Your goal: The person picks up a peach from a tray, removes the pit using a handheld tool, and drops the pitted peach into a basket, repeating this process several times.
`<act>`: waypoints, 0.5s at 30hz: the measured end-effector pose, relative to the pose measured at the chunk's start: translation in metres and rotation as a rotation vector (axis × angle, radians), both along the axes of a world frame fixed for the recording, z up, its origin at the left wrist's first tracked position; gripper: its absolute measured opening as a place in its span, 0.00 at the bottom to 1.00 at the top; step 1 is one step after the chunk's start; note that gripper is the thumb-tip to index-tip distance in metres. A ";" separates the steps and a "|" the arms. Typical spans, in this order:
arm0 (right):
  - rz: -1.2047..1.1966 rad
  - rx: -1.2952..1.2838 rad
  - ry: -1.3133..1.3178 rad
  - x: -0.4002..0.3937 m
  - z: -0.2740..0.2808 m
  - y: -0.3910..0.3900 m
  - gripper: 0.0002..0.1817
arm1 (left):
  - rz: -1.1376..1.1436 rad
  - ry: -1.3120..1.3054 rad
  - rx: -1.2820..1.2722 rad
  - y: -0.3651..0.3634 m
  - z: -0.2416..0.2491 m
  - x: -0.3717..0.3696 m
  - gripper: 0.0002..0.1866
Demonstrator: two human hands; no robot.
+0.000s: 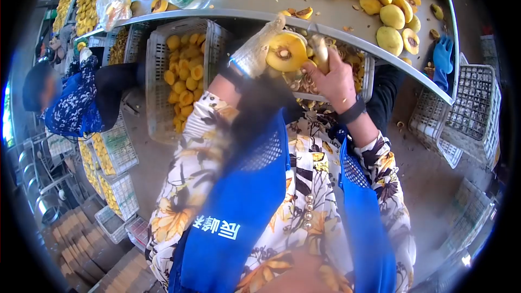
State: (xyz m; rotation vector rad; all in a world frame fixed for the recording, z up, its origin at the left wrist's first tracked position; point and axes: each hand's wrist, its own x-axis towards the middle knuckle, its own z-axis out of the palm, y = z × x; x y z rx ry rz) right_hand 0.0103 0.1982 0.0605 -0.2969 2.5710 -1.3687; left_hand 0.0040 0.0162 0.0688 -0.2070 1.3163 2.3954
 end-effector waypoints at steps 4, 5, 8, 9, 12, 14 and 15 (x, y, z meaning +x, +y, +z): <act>0.203 -0.182 -0.038 -0.010 0.009 -0.004 0.27 | -0.111 -0.005 -0.187 0.009 0.013 0.002 0.36; 0.160 -0.077 0.178 -0.016 0.000 -0.007 0.24 | -0.054 -0.024 -0.158 0.012 0.010 0.002 0.38; -0.086 -0.408 -0.094 -0.019 -0.006 -0.013 0.23 | 0.161 0.107 0.037 0.023 -0.005 0.007 0.35; -0.145 -0.456 -0.265 -0.014 0.009 -0.018 0.25 | 0.265 0.132 -0.020 0.030 -0.013 0.009 0.33; -0.082 0.122 0.048 -0.003 -0.030 -0.030 0.19 | 0.374 0.114 0.121 0.027 -0.032 0.012 0.27; -0.111 0.119 0.045 0.000 -0.012 -0.025 0.18 | 0.363 0.047 0.209 0.024 -0.030 0.015 0.26; -0.125 0.119 0.046 -0.002 -0.004 -0.023 0.17 | 0.351 0.007 0.198 0.024 -0.019 0.016 0.25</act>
